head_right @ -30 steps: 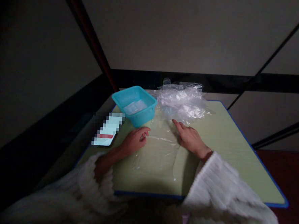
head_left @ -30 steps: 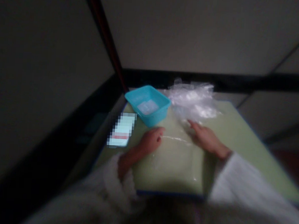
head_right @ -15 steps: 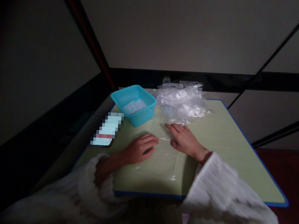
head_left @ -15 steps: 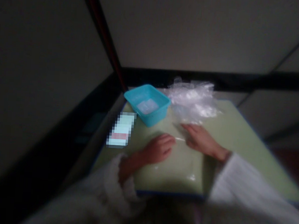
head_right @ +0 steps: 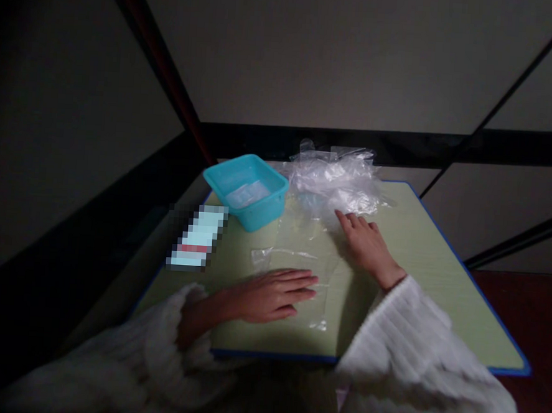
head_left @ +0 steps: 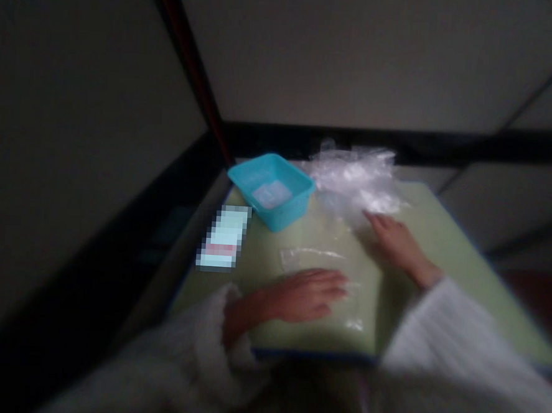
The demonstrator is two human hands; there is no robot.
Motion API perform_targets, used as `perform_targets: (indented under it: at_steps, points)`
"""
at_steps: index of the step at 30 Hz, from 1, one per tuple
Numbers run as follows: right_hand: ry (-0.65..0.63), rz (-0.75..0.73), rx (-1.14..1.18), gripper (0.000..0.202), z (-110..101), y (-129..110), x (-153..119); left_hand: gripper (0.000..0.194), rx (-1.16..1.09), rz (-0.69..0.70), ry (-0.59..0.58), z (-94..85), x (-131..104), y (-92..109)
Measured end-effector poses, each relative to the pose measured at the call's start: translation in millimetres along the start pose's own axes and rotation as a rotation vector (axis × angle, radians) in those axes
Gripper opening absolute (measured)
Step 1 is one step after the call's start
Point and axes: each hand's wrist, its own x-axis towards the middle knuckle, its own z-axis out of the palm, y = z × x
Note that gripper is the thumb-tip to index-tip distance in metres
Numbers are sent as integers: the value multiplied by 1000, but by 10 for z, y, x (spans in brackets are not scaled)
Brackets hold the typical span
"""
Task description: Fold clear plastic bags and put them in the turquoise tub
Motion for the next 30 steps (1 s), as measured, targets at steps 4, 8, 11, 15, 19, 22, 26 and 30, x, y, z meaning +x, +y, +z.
perform_targets:
  at_steps: [4, 8, 11, 15, 19, 22, 26, 30]
  points:
    - [93, 82, 21, 62, -46, 80, -19, 38, 22, 14, -35, -23, 0, 19]
    - [208, -44, 208, 41, -39, -31, 0, 36, -6, 68, -54, -61, 12, 65]
    - [172, -227, 349, 31, 13, -206, 5, 35, -33, 105, -59, -70, 29, 98]
    - [71, -402, 491, 36, 138, -472, 3, 38, -17, 89, -40, -26, 27, 89]
    - [-15, -509, 500, 46, 281, -616, 21, 50, 15, 74, -47, 36, -1, 56]
    - [-78, -526, 433, 51, 359, -612, 32, 52, 18, 81, -64, 57, -8, 55]
    - [-95, -519, 368, 55, 429, -546, 54, 53, 32, 95, -104, 64, 2, 66]
    - [-84, -503, 327, 57, 478, -474, 113, 55, 38, 91, -129, 72, 8, 66]
